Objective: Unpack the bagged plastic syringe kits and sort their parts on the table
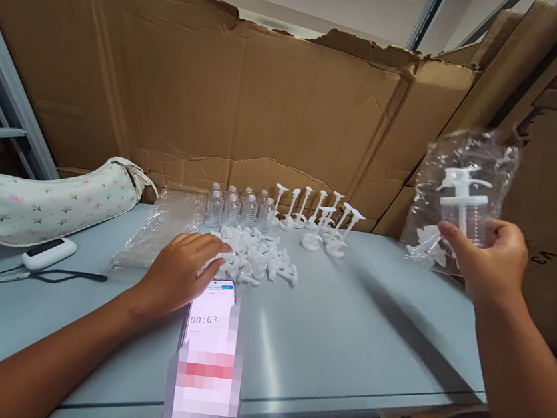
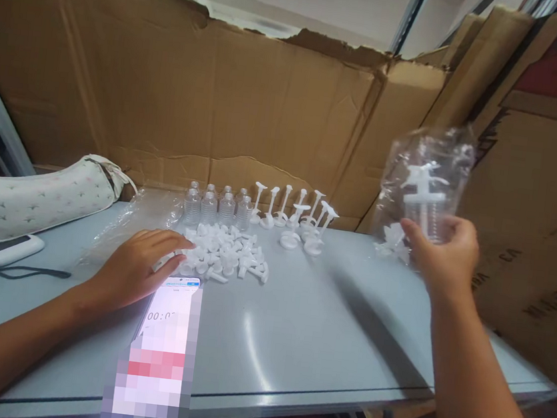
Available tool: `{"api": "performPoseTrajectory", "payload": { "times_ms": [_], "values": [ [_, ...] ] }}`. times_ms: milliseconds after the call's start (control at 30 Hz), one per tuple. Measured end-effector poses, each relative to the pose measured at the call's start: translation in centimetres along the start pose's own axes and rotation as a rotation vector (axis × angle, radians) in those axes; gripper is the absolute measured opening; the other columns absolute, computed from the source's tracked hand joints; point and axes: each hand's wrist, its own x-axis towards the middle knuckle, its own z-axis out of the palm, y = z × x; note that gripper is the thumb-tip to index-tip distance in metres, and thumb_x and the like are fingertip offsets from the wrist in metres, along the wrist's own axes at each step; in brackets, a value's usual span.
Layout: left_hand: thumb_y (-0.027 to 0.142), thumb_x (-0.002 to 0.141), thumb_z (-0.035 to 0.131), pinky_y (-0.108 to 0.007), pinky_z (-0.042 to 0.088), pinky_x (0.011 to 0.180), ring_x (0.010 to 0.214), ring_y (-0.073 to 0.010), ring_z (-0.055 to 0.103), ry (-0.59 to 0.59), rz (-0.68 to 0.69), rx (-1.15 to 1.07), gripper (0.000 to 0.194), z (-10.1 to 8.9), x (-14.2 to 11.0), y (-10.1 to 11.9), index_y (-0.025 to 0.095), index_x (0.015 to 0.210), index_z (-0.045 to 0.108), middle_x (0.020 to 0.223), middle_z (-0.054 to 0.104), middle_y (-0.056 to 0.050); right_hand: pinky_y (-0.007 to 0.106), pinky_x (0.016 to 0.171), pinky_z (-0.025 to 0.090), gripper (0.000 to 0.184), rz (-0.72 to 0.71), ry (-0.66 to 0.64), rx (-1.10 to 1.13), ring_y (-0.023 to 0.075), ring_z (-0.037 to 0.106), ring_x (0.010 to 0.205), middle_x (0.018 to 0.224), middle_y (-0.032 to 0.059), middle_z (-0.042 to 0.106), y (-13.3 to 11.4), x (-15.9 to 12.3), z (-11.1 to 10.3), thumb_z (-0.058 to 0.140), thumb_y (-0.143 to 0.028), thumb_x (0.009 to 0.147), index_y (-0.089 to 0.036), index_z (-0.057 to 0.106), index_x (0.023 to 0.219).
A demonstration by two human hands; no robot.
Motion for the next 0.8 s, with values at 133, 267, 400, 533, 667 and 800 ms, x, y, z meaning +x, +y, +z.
{"api": "performPoseTrajectory", "payload": {
  "times_ms": [133, 267, 400, 533, 667, 800],
  "values": [
    [0.019, 0.090, 0.047, -0.035, 0.047, 0.082, 0.093, -0.0190, 0.062, 0.047, 0.012, -0.161, 0.020, -0.6, 0.1, 1.2, 0.019, 0.104, 0.061, 0.099, 0.069, -0.005, 0.034, 0.069, 0.045, 0.044, -0.288, -0.221, 0.141, 0.0216, 0.059, 0.081, 0.094, 0.0098, 0.063, -6.7, -2.5, -0.1, 0.068, -0.051, 0.067, -0.020, 0.056, 0.096],
    [0.016, 0.088, 0.051, -0.029, 0.049, 0.085, 0.097, -0.0150, 0.061, 0.103, 0.024, -0.366, 0.022, -1.4, 0.1, 2.1, 0.020, 0.108, 0.058, 0.103, 0.066, -0.005, 0.035, 0.076, 0.048, 0.046, -0.633, -0.500, 0.218, 0.0236, 0.063, 0.086, 0.098, 0.0096, 0.066, -11.6, -5.6, 0.9, 0.069, -0.047, 0.070, -0.018, 0.056, 0.104],
    [0.013, 0.087, 0.052, -0.031, 0.045, 0.097, 0.113, -0.0156, 0.054, 0.221, 0.022, -0.443, 0.031, -1.9, 0.0, 2.2, 0.023, 0.116, 0.054, 0.117, 0.061, -0.005, 0.038, 0.080, 0.050, 0.047, -0.834, -0.686, 0.211, 0.0249, 0.063, 0.094, 0.108, 0.0087, 0.065, -14.6, -7.8, 2.6, 0.067, -0.043, 0.074, -0.021, 0.054, 0.114],
    [0.014, 0.087, 0.052, -0.037, 0.040, 0.104, 0.120, -0.0181, 0.049, 0.330, -0.105, -0.413, 0.033, -2.1, -0.1, 1.8, 0.025, 0.118, 0.054, 0.125, 0.055, -0.006, 0.038, 0.080, 0.050, 0.044, -0.926, -0.791, 0.199, 0.0239, 0.062, 0.095, 0.109, 0.0086, 0.064, -16.1, -9.3, 3.5, 0.065, -0.038, 0.077, -0.020, 0.053, 0.116],
    [0.022, 0.089, 0.050, -0.040, 0.040, 0.104, 0.117, -0.0195, 0.052, 0.383, -0.355, -0.619, 0.031, -1.8, 0.3, 0.7, 0.021, 0.119, 0.052, 0.121, 0.057, -0.008, 0.039, 0.081, 0.048, 0.038, -1.026, -0.734, 0.206, 0.0246, 0.060, 0.094, 0.107, 0.0100, 0.064, -16.2, -10.1, 3.5, 0.064, -0.034, 0.079, -0.019, 0.055, 0.113],
    [0.032, 0.087, 0.050, -0.042, 0.048, 0.095, 0.099, -0.0203, 0.063, 0.234, -0.609, -0.925, 0.027, -1.3, 0.9, -0.9, 0.015, 0.106, 0.058, 0.102, 0.067, -0.009, 0.043, 0.084, 0.044, 0.031, -1.143, -0.586, 0.210, 0.0257, 0.057, 0.097, 0.108, 0.0087, 0.063, -15.9, -10.4, 3.2, 0.060, -0.026, 0.082, -0.024, 0.058, 0.112]
  ]
}}
